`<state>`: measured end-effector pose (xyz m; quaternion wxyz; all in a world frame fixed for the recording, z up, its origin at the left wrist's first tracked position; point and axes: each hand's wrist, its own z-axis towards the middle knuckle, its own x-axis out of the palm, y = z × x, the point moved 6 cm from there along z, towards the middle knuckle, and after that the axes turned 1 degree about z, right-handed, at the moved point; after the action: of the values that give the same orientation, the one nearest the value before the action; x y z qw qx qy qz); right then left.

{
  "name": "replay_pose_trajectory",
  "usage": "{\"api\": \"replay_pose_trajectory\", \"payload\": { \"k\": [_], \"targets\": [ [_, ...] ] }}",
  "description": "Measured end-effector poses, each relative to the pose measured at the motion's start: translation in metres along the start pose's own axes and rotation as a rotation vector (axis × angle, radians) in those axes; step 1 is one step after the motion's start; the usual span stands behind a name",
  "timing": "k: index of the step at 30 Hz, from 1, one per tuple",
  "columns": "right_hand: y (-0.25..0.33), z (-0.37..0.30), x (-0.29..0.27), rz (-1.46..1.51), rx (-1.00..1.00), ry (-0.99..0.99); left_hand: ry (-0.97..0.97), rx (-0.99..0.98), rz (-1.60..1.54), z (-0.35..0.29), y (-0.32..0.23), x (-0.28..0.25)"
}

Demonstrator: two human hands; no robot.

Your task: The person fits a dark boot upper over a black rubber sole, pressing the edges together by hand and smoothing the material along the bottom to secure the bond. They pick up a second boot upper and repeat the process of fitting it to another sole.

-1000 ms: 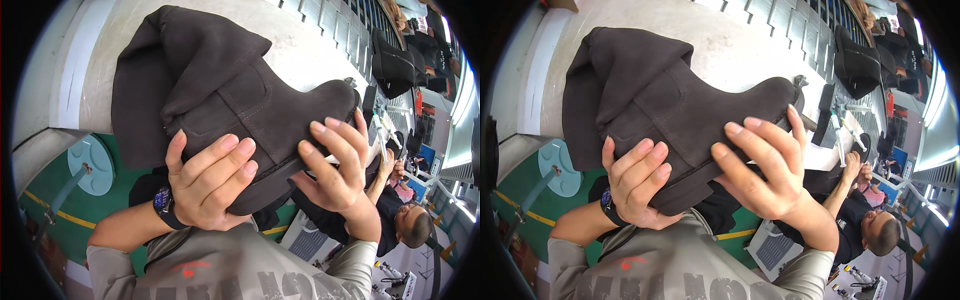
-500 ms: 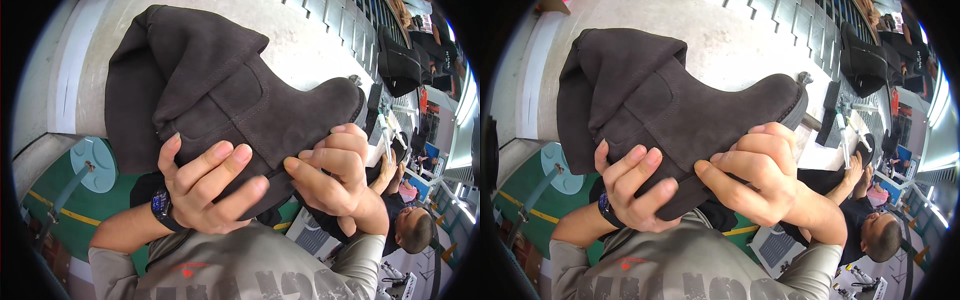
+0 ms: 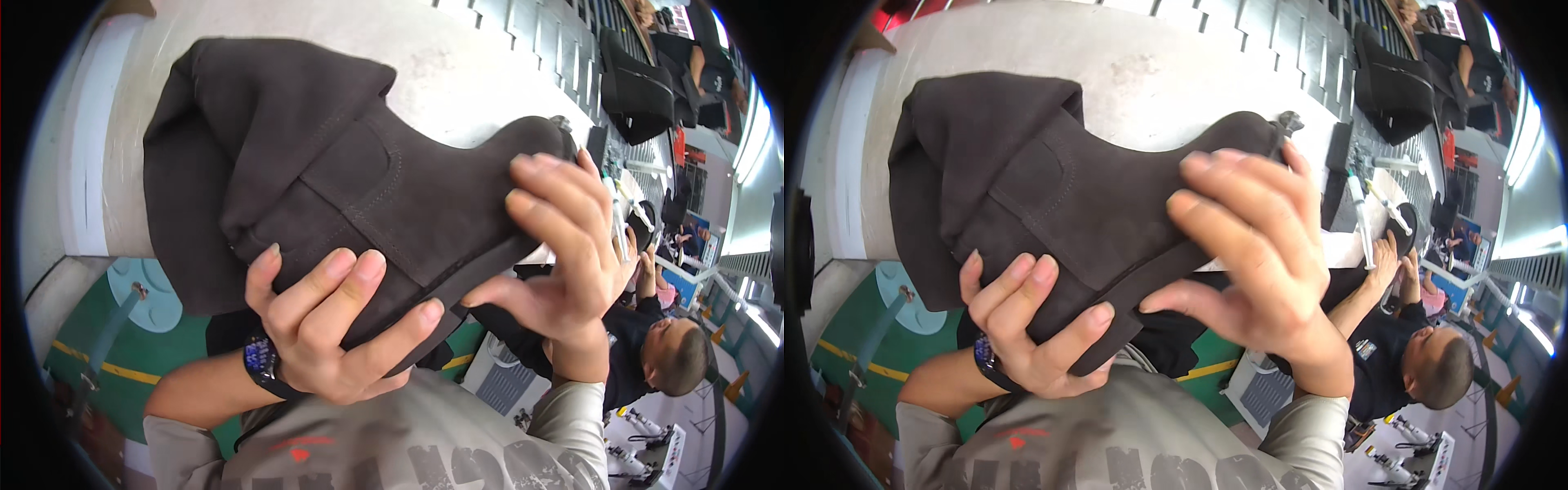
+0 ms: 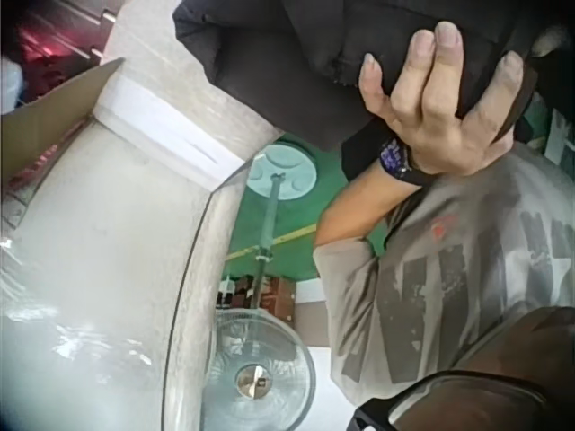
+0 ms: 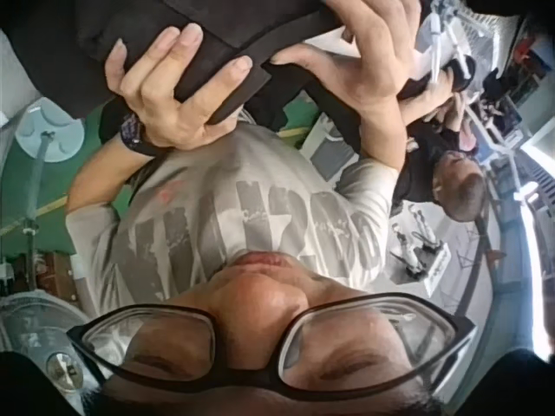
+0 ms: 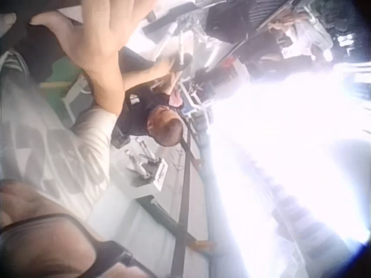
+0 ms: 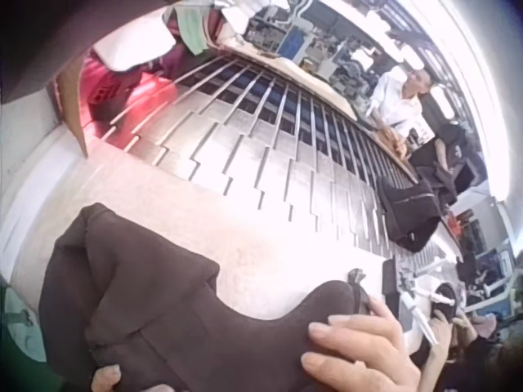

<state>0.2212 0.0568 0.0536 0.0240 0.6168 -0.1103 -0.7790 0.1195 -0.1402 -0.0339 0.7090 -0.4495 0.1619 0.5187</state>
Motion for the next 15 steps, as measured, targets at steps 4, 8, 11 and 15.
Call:
{"api": "replay_pose_trajectory", "payload": {
  "k": [4,8,11,15],
  "targets": [
    [-0.017,-0.039,0.011,0.07,0.186,-0.43,0.054,-0.057,-0.04,0.007,-0.013,0.002],
    [0.008,-0.037,0.005,-0.001,0.11,-0.297,0.158,0.0,-0.2,0.054,0.009,-0.012],
    [0.019,-0.022,0.004,-0.077,0.051,-0.102,0.219,0.112,-0.218,0.102,0.014,-0.008],
    [0.015,-0.021,0.012,-0.04,-0.116,-0.099,0.383,0.108,-0.171,0.117,0.016,0.02]
  ]
}}
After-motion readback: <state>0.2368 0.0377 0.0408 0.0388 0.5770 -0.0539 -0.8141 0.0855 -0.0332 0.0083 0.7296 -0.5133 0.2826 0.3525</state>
